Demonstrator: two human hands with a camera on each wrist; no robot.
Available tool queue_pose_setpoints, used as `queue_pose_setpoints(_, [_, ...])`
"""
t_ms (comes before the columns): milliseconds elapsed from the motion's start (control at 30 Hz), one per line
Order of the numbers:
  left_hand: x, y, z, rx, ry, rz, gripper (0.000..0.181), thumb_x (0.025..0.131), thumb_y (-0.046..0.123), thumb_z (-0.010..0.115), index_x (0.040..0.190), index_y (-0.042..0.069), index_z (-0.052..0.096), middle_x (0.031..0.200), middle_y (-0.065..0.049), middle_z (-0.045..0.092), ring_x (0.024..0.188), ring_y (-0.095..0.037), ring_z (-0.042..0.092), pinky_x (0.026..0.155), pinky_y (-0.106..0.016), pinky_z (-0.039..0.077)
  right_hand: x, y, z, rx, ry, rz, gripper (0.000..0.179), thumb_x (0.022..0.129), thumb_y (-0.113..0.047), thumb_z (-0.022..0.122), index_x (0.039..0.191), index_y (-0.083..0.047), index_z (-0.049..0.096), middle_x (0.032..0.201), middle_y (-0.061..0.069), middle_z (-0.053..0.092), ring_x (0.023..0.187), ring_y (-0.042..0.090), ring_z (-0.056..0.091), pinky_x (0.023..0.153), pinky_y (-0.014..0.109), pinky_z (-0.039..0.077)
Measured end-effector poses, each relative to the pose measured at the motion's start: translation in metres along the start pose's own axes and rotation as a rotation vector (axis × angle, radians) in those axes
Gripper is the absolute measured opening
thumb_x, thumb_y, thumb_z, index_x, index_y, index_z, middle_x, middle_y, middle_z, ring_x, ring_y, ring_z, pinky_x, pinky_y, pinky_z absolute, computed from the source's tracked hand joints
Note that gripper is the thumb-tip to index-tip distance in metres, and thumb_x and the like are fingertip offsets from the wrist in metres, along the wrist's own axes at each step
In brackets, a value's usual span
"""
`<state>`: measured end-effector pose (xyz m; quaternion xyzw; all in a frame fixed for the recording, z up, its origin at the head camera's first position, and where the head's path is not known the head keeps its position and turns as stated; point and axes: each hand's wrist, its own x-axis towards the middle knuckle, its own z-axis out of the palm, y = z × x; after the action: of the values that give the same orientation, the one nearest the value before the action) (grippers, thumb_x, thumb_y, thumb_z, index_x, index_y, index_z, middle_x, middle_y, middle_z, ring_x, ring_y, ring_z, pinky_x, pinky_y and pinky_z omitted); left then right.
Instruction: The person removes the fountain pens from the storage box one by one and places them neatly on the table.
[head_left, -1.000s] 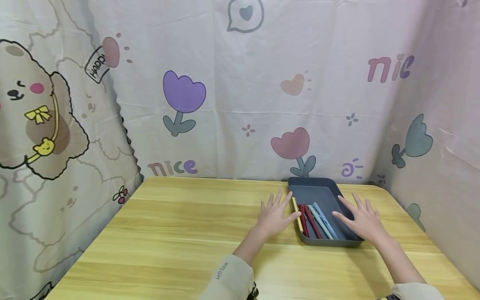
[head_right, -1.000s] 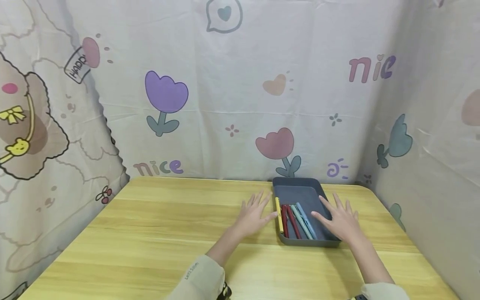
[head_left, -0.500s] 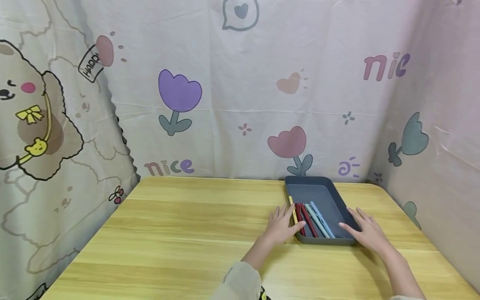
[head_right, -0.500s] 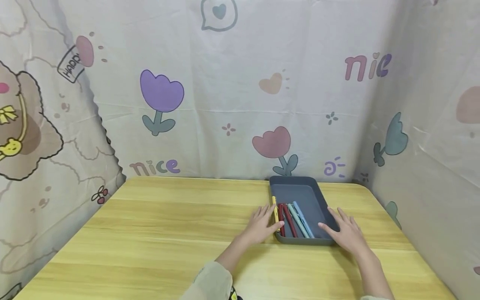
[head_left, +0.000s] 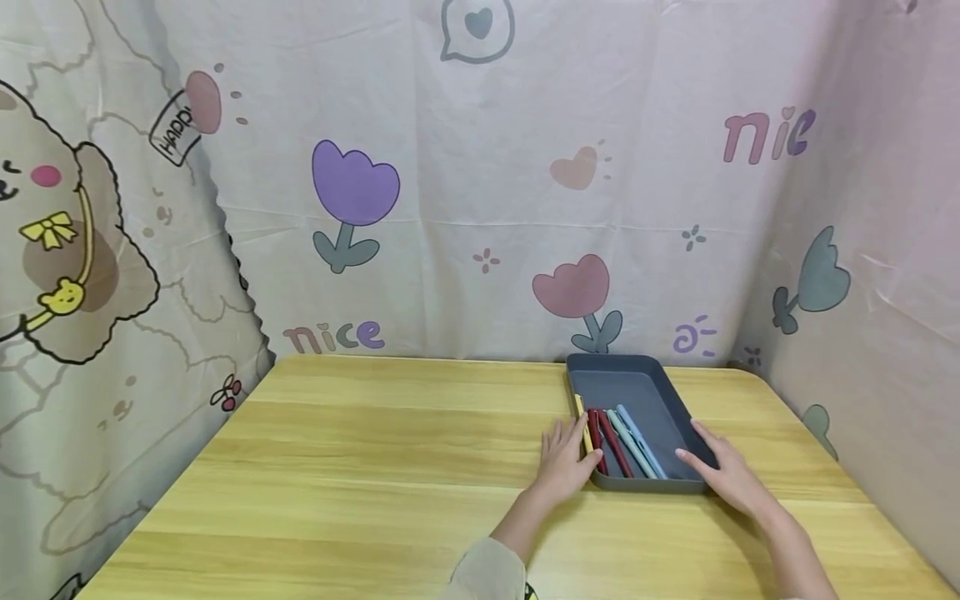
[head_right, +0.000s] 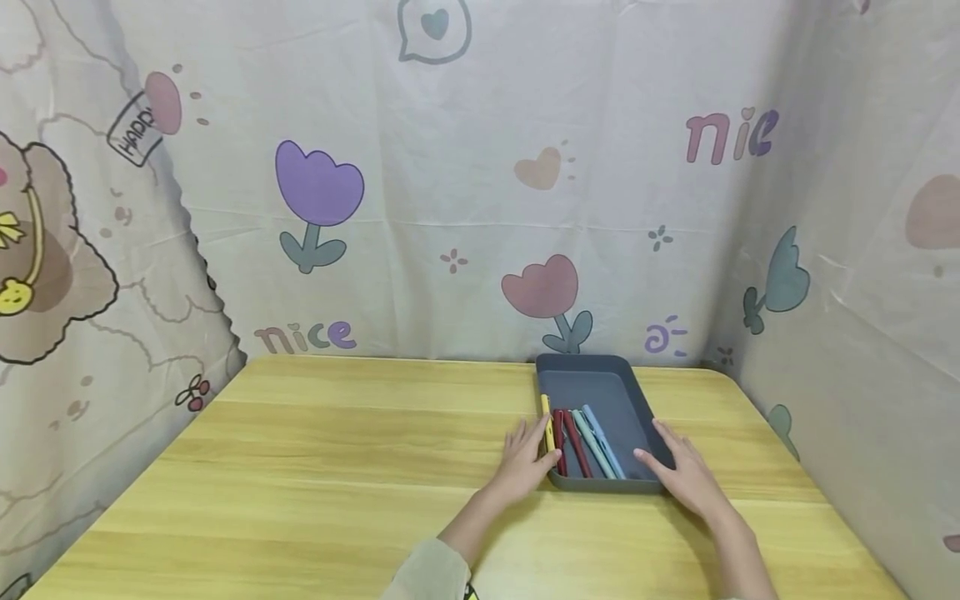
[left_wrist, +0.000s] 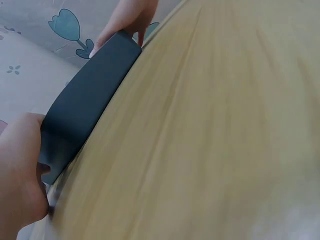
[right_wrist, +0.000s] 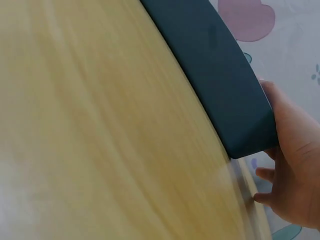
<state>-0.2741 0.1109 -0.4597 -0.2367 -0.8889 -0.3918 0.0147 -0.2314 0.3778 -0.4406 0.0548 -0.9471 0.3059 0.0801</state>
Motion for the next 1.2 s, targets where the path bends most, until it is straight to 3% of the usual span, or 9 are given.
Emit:
queue_pose_setpoints(333, [0.000,0.002,0.008,0.031,0.014,0.002,0.067,0.092,0.045,0.048,0.148,0.016,0.023,0.145,-0.016,0.029,0.135,-0.033,0.011,0.106,-0.053,0.002,-0.001,0.000,0.001,0.064,-0.030,0.044,0.077,0.092,-0.038,0.052,0.144,0.004,0.015,0.140,0.038,0.013,0.123,0.058,0.012,0.090,0.071,0.014])
queue_pose_setpoints(767, [-0.002,0.003,0.005,0.028,0.002,0.001,0.063,0.094,0.031,0.048,0.147,0.010,0.021,0.146,-0.017,0.024,0.135,-0.034,0.011,0.106,-0.052,0.003,-0.002,-0.002,0.004,0.088,-0.048,0.085,0.079,0.092,-0.041,0.052,0.146,0.001,0.012,0.143,0.035,0.011,0.125,0.056,0.012,0.093,0.069,0.013])
queue_pose_setpoints(1200, [-0.007,-0.006,-0.003,-0.002,0.005,-0.005,0.061,0.094,0.024,0.046,0.147,0.006,0.020,0.146,-0.019,0.024,0.135,-0.035,0.010,0.106,-0.051,0.004,-0.004,-0.017,0.012,0.065,-0.045,0.073,0.079,0.092,-0.042,0.052,0.146,0.001,0.013,0.143,0.034,0.013,0.125,0.055,0.015,0.094,0.068,0.015])
